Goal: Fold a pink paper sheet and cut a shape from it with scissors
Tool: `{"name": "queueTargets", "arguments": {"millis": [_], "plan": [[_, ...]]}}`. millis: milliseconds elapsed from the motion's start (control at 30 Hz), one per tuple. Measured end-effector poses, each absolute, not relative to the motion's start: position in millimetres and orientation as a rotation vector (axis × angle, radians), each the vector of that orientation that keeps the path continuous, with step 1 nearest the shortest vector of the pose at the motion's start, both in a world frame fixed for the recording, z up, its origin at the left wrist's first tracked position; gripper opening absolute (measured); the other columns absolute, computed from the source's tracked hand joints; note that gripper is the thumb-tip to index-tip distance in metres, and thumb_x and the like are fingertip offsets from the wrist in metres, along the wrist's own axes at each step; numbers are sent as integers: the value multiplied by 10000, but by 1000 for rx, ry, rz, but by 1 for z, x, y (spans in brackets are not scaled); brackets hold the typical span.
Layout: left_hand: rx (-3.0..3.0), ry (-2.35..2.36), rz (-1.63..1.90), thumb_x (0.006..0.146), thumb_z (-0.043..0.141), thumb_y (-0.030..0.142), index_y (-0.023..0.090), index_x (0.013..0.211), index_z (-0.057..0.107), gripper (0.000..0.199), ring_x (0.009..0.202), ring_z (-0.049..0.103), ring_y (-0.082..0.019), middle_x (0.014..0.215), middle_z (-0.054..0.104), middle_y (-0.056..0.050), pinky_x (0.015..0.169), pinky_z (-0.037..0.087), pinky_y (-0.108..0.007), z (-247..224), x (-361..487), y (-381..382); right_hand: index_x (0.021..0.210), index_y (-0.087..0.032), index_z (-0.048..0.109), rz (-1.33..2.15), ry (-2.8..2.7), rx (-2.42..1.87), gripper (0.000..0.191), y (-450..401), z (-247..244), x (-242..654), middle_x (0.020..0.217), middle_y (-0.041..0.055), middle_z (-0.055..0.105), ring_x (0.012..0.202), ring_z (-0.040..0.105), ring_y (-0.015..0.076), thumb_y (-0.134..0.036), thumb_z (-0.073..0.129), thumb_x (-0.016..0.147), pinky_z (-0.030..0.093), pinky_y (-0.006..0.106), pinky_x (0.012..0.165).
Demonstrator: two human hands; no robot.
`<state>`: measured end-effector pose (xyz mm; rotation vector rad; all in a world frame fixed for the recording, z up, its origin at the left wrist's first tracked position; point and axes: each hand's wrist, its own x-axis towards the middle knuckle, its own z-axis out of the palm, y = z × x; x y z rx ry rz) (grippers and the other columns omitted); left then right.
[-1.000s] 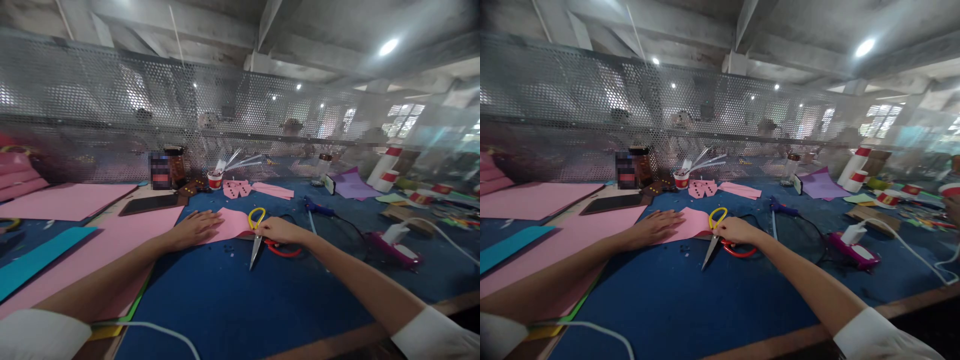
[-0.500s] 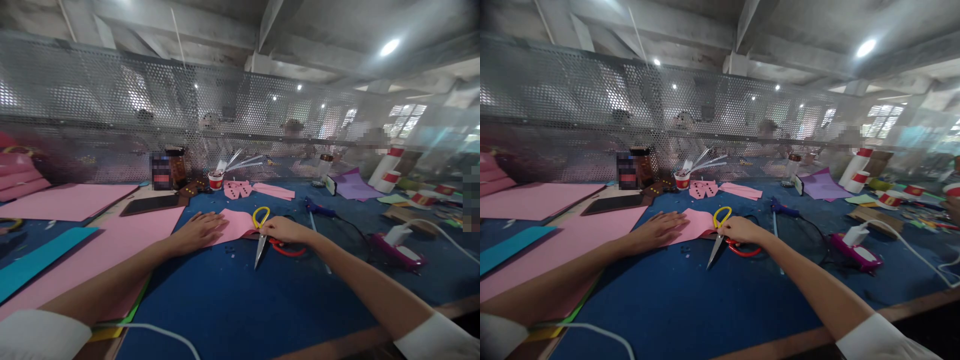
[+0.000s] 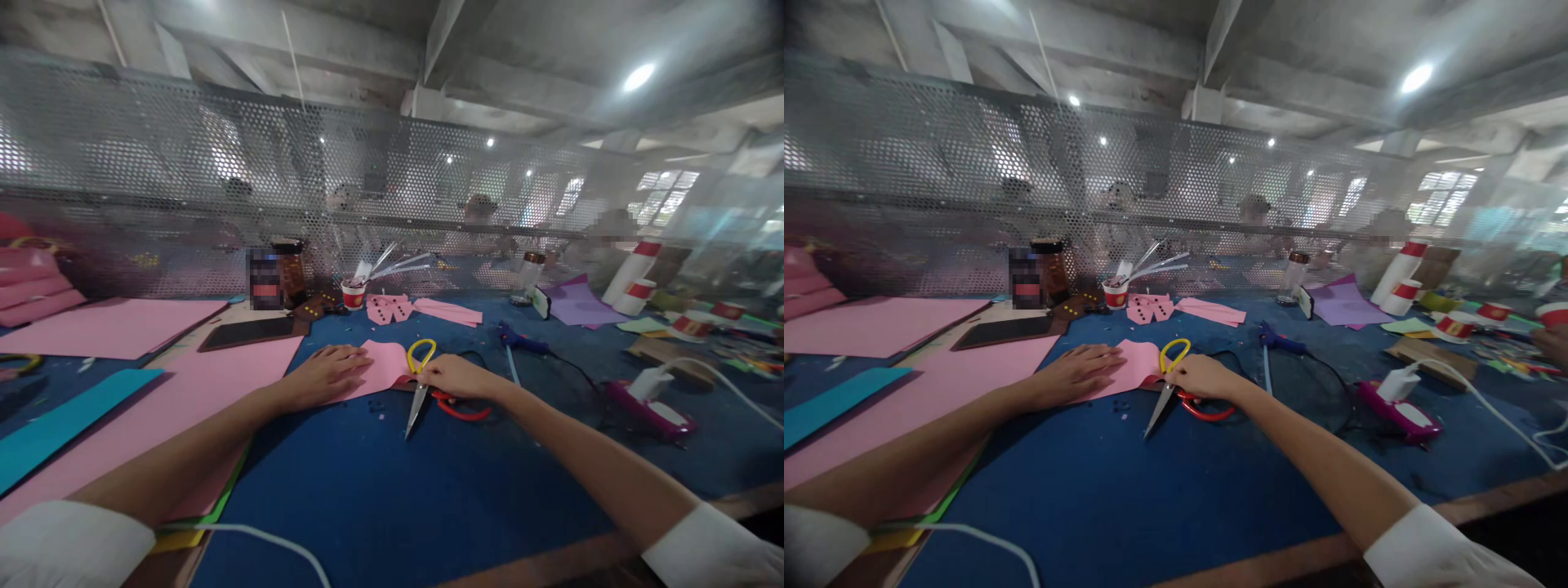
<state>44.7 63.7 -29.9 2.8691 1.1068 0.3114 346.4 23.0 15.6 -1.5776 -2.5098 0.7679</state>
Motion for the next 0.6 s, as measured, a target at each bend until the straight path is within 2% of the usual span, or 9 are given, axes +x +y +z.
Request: {"name": "queueTargets", "arguments": {"millis": [600], "plan": [[2895, 1099, 302, 975, 320, 563, 369, 1422, 427, 499, 1350, 383, -257, 1487, 444, -9, 1101, 250, -407, -31, 44, 64, 604, -184, 395, 790, -2519, -1538, 374, 24, 16, 343, 521, -42, 445, 443, 411, 77, -389, 396, 917, 276, 218, 490]]}}
